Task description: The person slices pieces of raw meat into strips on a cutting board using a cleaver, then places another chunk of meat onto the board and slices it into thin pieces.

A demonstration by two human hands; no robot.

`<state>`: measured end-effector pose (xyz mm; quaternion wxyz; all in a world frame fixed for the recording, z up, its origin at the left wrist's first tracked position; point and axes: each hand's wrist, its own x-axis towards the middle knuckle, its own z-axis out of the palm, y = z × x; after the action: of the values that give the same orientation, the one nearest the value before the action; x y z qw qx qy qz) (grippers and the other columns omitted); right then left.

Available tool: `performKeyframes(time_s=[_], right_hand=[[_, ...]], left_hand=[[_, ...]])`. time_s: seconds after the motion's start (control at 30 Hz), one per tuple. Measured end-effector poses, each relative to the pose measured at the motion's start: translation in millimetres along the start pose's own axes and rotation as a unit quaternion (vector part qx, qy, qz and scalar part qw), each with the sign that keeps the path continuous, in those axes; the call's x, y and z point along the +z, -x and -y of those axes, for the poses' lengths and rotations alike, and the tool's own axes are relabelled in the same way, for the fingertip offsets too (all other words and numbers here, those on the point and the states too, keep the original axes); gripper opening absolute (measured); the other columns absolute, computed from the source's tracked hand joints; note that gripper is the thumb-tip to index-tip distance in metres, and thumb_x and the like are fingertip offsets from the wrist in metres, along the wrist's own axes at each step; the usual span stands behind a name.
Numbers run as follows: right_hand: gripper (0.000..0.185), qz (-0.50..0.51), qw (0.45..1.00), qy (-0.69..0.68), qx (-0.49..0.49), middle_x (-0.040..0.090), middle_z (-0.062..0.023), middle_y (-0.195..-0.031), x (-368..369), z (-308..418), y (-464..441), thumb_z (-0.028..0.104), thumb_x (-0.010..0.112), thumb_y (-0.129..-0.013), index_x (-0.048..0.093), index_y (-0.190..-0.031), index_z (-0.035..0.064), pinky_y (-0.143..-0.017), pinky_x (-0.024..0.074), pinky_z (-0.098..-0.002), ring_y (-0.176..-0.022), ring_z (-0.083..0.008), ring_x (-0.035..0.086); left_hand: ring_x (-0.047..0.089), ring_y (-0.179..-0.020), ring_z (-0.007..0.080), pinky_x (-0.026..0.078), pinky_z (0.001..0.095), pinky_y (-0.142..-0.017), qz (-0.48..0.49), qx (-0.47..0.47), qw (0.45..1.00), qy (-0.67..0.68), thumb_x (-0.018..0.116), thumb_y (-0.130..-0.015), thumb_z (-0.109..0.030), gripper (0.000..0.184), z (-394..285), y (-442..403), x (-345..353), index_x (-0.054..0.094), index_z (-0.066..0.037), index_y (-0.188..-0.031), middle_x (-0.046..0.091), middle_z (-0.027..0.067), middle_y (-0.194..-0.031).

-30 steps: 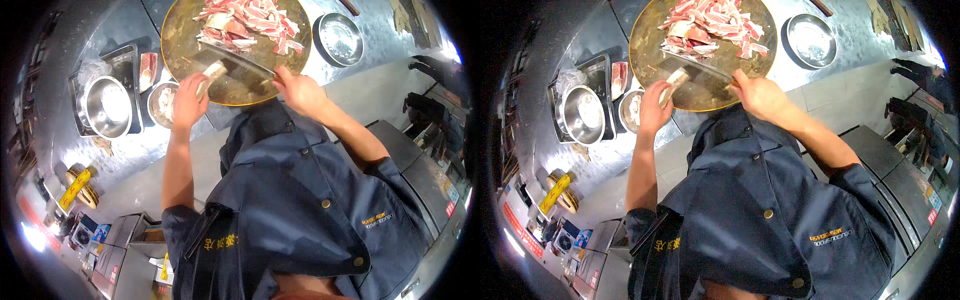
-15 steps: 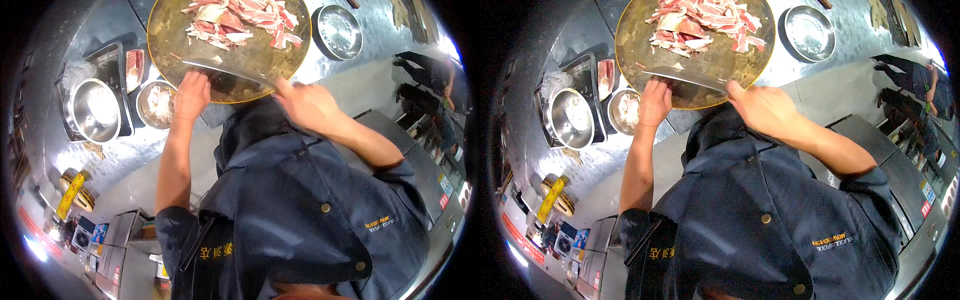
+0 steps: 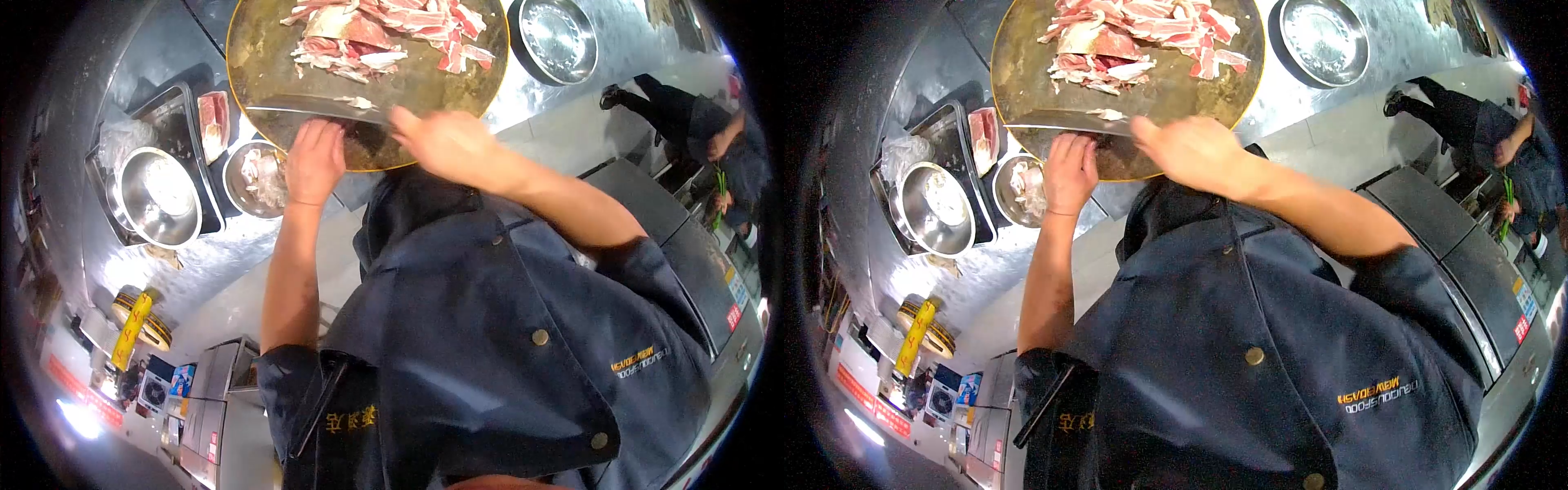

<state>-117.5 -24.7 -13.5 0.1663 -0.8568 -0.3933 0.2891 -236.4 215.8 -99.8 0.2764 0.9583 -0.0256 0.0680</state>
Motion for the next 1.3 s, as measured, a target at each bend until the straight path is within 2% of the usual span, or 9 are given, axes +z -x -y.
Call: performKeyframes(time_s=[0.13,0.23,0.33,0.4,0.5,0.73,0.9,1.13,1.3], right_hand=[[0.027,-0.017,0.999,-0.003,-0.032,0.071,-0.0198,-0.073,-13,5,-9,0.036,0.053,-0.108,0.049,-0.117,0.0114,-0.06,0.0573,-0.0563,-0.072,-0.0429,0.074],[0.027,0.105,0.993,0.033,0.048,0.071,-0.0198,-0.073,-58,14,41,0.035,0.053,-0.109,0.05,-0.117,0.0099,-0.058,0.0563,-0.0563,-0.07,-0.0427,0.073],[0.028,0.102,0.991,0.017,0.079,0.071,-0.0197,-0.074,-44,10,37,0.036,0.052,-0.109,0.049,-0.118,0.0098,-0.059,0.0563,-0.0562,-0.07,-0.0432,0.073],[0.03,0.05,0.999,0.001,0.002,0.072,-0.0202,-0.075,0,0,-7,0.038,0.054,-0.108,0.049,-0.12,0.0102,-0.06,0.0571,-0.0565,-0.071,-0.0441,0.073],[0.031,0.013,1.0,-0.005,-0.008,0.072,-0.0203,-0.075,-3,6,-17,0.039,0.055,-0.107,0.049,-0.121,0.0117,-0.061,0.0579,-0.056,-0.072,-0.0445,0.074],[0.027,0.073,0.994,0.019,0.078,0.069,-0.0181,-0.068,-32,4,41,0.035,0.061,-0.106,0.053,-0.118,0.0119,-0.057,0.0566,-0.0548,-0.064,-0.0426,0.071],[0.031,-0.029,0.999,-0.023,-0.013,0.069,-0.0197,-0.069,8,6,-20,0.038,0.061,-0.105,0.052,-0.119,0.0109,-0.056,0.0553,-0.056,-0.065,-0.0441,0.071],[0.031,0.058,0.995,-0.015,0.082,0.068,-0.0203,-0.068,-42,12,46,0.036,0.063,-0.104,0.052,-0.118,0.0107,-0.058,0.0552,-0.0562,-0.065,-0.0438,0.07],[0.027,-0.024,0.999,-0.034,-0.012,0.068,-0.02,-0.068,15,9,-21,0.035,0.062,-0.105,0.053,-0.117,0.0126,-0.058,0.0552,-0.0565,-0.066,-0.0451,0.07]], left_hand=[[0.065,-0.099,0.0388,0.057,0.0462,-0.088,-0.028,0.002,0.999,0.018,0.073,-0.082,-0.004,0.02,-3,-4,-2,0.071,-0.003,-0.102,0.068,0.0153,-0.112],[0.065,-0.097,0.0366,0.056,0.0454,-0.086,-0.027,-0.015,0.999,-0.027,0.072,-0.084,-0.005,0.018,-4,-1,-1,0.071,-0.006,-0.102,0.068,0.0141,-0.106],[0.065,-0.098,0.0368,0.056,0.0453,-0.087,0.005,-0.019,1.0,0.0,0.072,-0.085,-0.005,0.017,-5,-1,-5,0.071,-0.005,-0.102,0.069,0.0142,-0.106],[0.065,-0.099,0.0364,0.056,0.0453,-0.087,0.015,-0.017,1.0,-0.001,0.072,-0.087,-0.005,0.017,-2,1,-1,0.071,-0.004,-0.103,0.069,0.0141,-0.106],[0.066,-0.096,0.0363,0.056,0.0445,-0.085,-0.051,0.011,0.999,0.013,0.072,-0.088,-0.005,0.014,-3,-5,0,0.071,-0.003,-0.102,0.069,0.0139,-0.103],[0.066,-0.096,0.0361,0.056,0.0448,-0.086,0.012,-0.027,0.999,-0.017,0.073,-0.09,-0.005,0.011,-5,4,-3,0.071,-0.004,-0.101,0.069,0.0123,-0.1],[0.066,-0.093,0.035,0.056,0.0438,-0.084,-0.064,0.0,0.998,0.001,0.074,-0.089,-0.007,0.008,-5,-7,0,0.071,-0.006,-0.096,0.067,0.0114,-0.096],[0.065,-0.087,0.0348,0.056,0.0445,-0.078,-0.051,-0.01,0.999,-0.008,0.075,-0.083,-0.007,0.013,1,2,2,0.071,-0.006,-0.095,0.066,0.0115,-0.091],[0.066,-0.093,0.0363,0.055,0.0458,-0.083,-0.066,-0.007,0.998,0.018,0.073,-0.083,-0.003,0.013,-4,-2,-1,0.071,-0.005,-0.095,0.07,0.0134,-0.099]])
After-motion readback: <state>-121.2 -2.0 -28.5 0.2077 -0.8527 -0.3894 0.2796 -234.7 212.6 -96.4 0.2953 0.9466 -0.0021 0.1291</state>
